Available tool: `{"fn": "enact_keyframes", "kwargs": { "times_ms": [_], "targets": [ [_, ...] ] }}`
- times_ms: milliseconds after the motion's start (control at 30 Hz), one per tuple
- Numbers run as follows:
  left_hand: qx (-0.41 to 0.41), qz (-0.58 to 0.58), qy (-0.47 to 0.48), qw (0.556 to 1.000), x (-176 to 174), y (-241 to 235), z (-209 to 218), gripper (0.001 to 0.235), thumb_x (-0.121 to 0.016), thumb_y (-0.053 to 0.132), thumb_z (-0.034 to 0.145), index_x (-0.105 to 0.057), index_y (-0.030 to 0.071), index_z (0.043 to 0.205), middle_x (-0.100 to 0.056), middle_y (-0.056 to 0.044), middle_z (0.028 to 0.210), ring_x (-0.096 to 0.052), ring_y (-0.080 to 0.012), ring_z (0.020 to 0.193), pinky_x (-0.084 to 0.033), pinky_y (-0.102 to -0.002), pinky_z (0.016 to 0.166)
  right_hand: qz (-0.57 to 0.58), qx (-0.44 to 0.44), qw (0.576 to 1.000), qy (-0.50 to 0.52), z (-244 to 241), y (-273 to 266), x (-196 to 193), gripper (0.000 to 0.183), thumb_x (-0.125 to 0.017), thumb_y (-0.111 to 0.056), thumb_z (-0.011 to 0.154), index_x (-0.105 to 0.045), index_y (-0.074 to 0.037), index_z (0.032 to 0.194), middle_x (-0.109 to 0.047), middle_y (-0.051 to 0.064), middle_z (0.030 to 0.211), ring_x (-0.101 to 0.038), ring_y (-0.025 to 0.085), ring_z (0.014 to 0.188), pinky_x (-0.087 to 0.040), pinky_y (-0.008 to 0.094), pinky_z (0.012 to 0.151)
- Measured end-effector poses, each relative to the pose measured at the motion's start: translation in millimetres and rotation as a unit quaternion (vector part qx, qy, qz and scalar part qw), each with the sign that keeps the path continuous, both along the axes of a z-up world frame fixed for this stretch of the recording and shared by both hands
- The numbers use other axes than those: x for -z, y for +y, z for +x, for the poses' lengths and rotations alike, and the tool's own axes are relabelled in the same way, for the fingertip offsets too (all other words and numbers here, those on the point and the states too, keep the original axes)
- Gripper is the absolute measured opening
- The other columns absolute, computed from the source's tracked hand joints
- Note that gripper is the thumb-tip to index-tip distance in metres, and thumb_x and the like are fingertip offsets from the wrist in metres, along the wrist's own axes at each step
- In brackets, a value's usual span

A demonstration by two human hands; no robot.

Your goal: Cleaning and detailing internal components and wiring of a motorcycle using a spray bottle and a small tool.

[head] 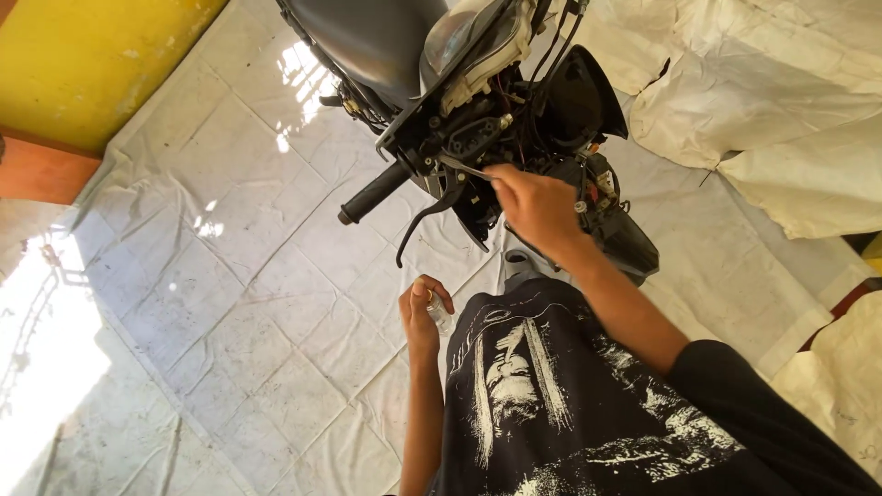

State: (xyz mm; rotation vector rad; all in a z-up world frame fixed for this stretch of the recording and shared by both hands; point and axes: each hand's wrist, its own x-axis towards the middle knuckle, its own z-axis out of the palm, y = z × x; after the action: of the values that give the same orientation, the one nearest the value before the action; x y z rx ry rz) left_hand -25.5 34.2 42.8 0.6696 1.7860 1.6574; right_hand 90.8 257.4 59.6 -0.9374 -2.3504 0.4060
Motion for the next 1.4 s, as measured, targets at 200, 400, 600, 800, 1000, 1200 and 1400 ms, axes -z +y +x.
{"fn": "enact_keyframes", "kwargs": {
  "times_ms": [200, 400, 600, 800, 1000, 1200, 1400],
  "targets": [
    [0.0, -0.001, -0.009, 1.0, 22.6, 33.5, 11.7, 0.064, -0.043, 0.062, 0.098, -0.063, 0.012, 0.063, -0.053, -0.003, 0.042, -0.04, -0.0098, 0.04, -0.029, -0.024, 0.042, 0.0, -0.095, 0.992, 0.083, -0.4, 20.8, -7.2, 0.012, -0.066, -0.016, 0.101, -0.073, -0.021, 0.11, -0.074, 0.002, 0.079, -0.073, 0.022, 0.071, -0.057, 0.032, 0.061],
    [-0.01, 0.001, 0.016, 1.0, 23.7, 59.8, 19.5, 0.067, -0.042, 0.065, 0.097, -0.063, 0.012, 0.063, -0.055, -0.004, 0.042, -0.045, -0.01, 0.039, -0.033, -0.022, 0.042, -0.009, -0.128, 0.987, 0.096, 34.5, 48.2, -27.3, 0.012, -0.064, -0.014, 0.104, -0.076, -0.017, 0.105, -0.067, 0.004, 0.067, -0.061, 0.019, 0.054, -0.051, 0.031, 0.052],
    [-0.044, 0.029, 0.028, 0.998, 29.4, 74.1, 29.0, 0.073, -0.039, 0.069, 0.097, -0.062, 0.01, 0.061, -0.054, -0.003, 0.04, -0.048, -0.0098, 0.036, -0.035, -0.02, 0.04, 0.16, -0.119, 0.977, 0.072, 4.2, 79.2, -2.2, 0.012, -0.065, -0.03, 0.105, -0.072, -0.025, 0.096, -0.061, -0.006, 0.068, -0.059, 0.013, 0.06, -0.047, 0.027, 0.056],
    [-0.034, 0.0, 0.049, 0.998, 29.5, 75.2, 23.0, 0.072, -0.038, 0.069, 0.098, -0.065, 0.013, 0.061, -0.059, -0.003, 0.044, -0.05, -0.0118, 0.042, -0.037, -0.024, 0.046, 0.181, -0.107, 0.975, 0.079, 26.3, 129.5, 8.9, 0.018, -0.072, -0.034, 0.105, -0.073, -0.022, 0.092, -0.056, -0.004, 0.075, -0.053, 0.019, 0.072, -0.041, 0.033, 0.069],
    [0.008, 0.011, 0.035, 0.999, 21.4, 80.8, 14.2, 0.066, -0.045, 0.064, 0.098, -0.063, 0.011, 0.064, -0.056, -0.004, 0.046, -0.049, -0.012, 0.044, -0.035, -0.025, 0.046, 0.206, -0.131, 0.967, 0.079, 14.7, 143.5, 5.7, 0.022, -0.07, -0.039, 0.107, -0.072, -0.024, 0.091, -0.059, -0.004, 0.078, -0.056, 0.019, 0.079, -0.04, 0.035, 0.073],
    [-0.007, 0.028, 0.025, 0.999, 28.9, 83.8, 16.7, 0.065, -0.042, 0.06, 0.101, -0.062, 0.011, 0.064, -0.056, -0.002, 0.045, -0.051, -0.0096, 0.043, -0.038, -0.022, 0.046, 0.207, -0.143, 0.963, 0.098, -5.0, 118.6, -14.3, 0.015, -0.073, -0.033, 0.103, -0.073, -0.026, 0.09, -0.058, -0.009, 0.076, -0.053, 0.014, 0.077, -0.038, 0.032, 0.073],
    [-0.032, 0.056, 0.002, 0.998, 32.4, 79.2, 25.3, 0.065, -0.044, 0.06, 0.1, -0.062, 0.009, 0.064, -0.056, -0.005, 0.044, -0.054, -0.0135, 0.042, -0.04, -0.024, 0.046, 0.119, -0.159, 0.975, 0.101, 20.3, 157.9, 44.8, 0.014, -0.077, -0.031, 0.102, -0.079, -0.019, 0.095, -0.063, -0.001, 0.08, -0.055, 0.02, 0.082, -0.039, 0.035, 0.076]
  ]
}}
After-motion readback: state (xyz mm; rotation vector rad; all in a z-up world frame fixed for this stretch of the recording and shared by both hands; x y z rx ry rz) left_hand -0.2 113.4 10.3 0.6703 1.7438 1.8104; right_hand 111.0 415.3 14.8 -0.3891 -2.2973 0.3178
